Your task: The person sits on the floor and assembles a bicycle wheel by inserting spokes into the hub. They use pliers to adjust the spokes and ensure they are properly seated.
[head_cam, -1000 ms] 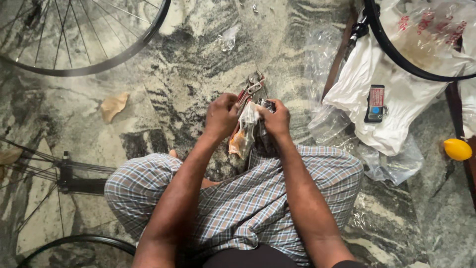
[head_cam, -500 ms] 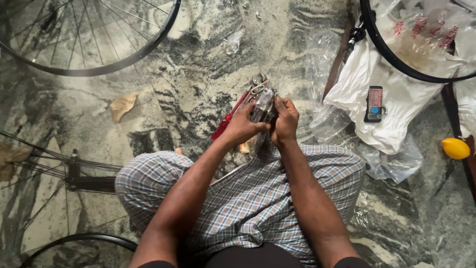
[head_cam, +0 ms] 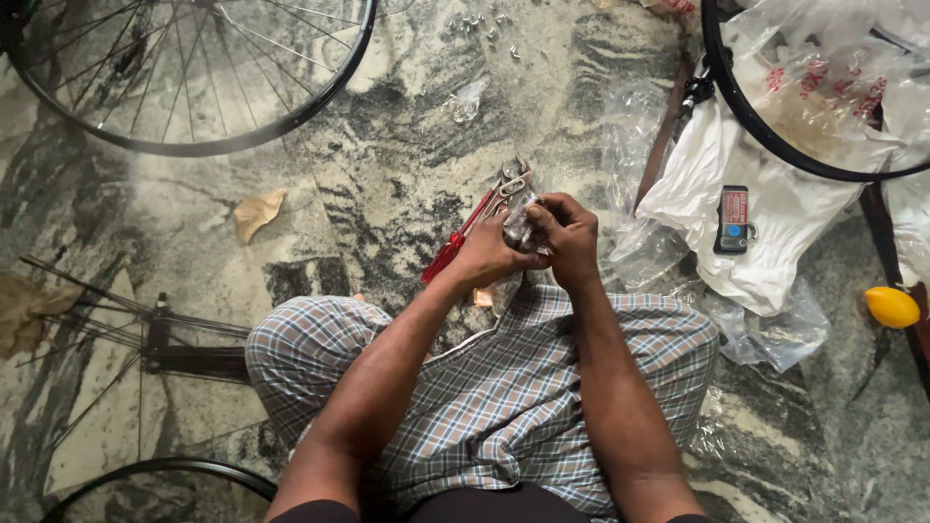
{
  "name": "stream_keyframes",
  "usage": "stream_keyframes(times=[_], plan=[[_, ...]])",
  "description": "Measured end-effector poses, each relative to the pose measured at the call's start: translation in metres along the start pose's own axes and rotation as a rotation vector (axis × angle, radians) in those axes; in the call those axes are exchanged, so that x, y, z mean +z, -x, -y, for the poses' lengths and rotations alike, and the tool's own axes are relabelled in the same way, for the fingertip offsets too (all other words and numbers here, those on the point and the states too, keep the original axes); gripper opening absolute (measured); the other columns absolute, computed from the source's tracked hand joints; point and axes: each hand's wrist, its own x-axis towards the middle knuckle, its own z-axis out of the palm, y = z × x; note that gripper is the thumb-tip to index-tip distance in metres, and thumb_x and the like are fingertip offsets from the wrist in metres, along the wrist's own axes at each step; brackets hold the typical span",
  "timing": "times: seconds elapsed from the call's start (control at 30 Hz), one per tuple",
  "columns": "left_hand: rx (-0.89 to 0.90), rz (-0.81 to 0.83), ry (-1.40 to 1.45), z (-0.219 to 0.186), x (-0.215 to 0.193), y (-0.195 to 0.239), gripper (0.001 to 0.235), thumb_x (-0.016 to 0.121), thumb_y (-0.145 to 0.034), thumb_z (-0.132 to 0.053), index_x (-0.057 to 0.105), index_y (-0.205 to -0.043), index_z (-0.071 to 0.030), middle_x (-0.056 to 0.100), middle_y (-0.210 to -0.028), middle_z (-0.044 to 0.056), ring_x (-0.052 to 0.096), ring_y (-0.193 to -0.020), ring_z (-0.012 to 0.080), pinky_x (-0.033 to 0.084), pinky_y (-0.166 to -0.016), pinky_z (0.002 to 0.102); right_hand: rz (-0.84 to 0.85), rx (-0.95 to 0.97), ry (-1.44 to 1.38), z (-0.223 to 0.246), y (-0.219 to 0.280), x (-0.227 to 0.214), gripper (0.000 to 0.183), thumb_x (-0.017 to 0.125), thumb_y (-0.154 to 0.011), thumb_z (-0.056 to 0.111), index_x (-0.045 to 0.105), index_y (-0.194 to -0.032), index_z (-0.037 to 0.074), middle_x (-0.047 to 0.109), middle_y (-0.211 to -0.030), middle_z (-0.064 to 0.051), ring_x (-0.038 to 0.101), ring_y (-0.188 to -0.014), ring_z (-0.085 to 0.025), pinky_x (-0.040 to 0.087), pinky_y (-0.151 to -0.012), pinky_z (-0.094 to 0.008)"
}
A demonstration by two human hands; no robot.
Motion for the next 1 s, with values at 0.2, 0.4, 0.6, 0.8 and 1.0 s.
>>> stream_keyframes(times=[0.2, 0.4, 0.6, 0.8, 1.0], plan=[[0.132, -0.186, -0.406, 0.025, -0.001, -0.006, 0.047, 0.082, -0.070, -0.025, 0.067, -0.111, -0.006, 0.073, -0.100, 0.020, 0.070, -0.095, 0.0402, 0.056, -0.082, 0.050, -0.165, 0.040, 0.020, -0.029, -0.010, 0.001, 0.007, 0.076, -0.094, 0.004, 0.075, -0.095, -0.002, 0.071, -0.082, -0.004, 0.063, -0.069, -0.010, 0.051, -0.063, -0.025], [0.115, -0.109, -0.580, 0.037, 0.003, -0.003, 0.032, 0.077, -0.077, -0.023, 0.064, -0.100, -0.004, 0.070, -0.087, 0.021, 0.068, -0.089, 0.0438, 0.054, -0.079, 0.055, -0.207, 0.280, -0.289, -0.052, -0.015, -0.014, 0.009, 0.072, -0.095, 0.002, 0.073, -0.086, -0.002, 0.072, -0.078, -0.006, 0.066, -0.067, -0.014, 0.053, -0.063, -0.028], [0.002, -0.246, -0.099, -0.003, 0.008, 0.012, 0.037, 0.075, -0.081, -0.023, 0.060, -0.111, -0.006, 0.070, -0.087, 0.010, 0.072, -0.076, 0.0277, 0.062, -0.065, 0.041, -0.147, 0.204, -0.485, -0.035, -0.002, -0.002, 0.023, 0.059, -0.106, 0.023, 0.065, -0.108, 0.001, 0.069, -0.095, -0.006, 0.066, -0.087, -0.017, 0.058, -0.079, -0.030], [0.107, -0.233, 0.690, -0.006, -0.023, 0.012, 0.035, 0.072, -0.091, -0.030, 0.059, -0.109, -0.004, 0.068, -0.084, 0.007, 0.069, -0.067, 0.0160, 0.064, -0.061, 0.032, 0.154, 0.373, -0.314, -0.016, 0.031, 0.034, 0.038, 0.063, -0.094, 0.030, 0.055, -0.123, 0.008, 0.069, -0.108, -0.004, 0.069, -0.099, -0.018, 0.063, -0.078, -0.035], [0.174, -0.335, 0.770, 0.024, -0.036, -0.011, 0.027, 0.067, -0.105, -0.026, 0.065, -0.093, -0.001, 0.065, -0.081, 0.002, 0.057, -0.065, 0.0085, 0.049, -0.057, 0.027, 0.317, 0.346, -0.177, -0.016, 0.035, 0.040, 0.038, 0.070, -0.094, 0.023, 0.059, -0.122, -0.001, 0.073, -0.098, -0.009, 0.072, -0.082, -0.018, 0.060, -0.076, -0.031]])
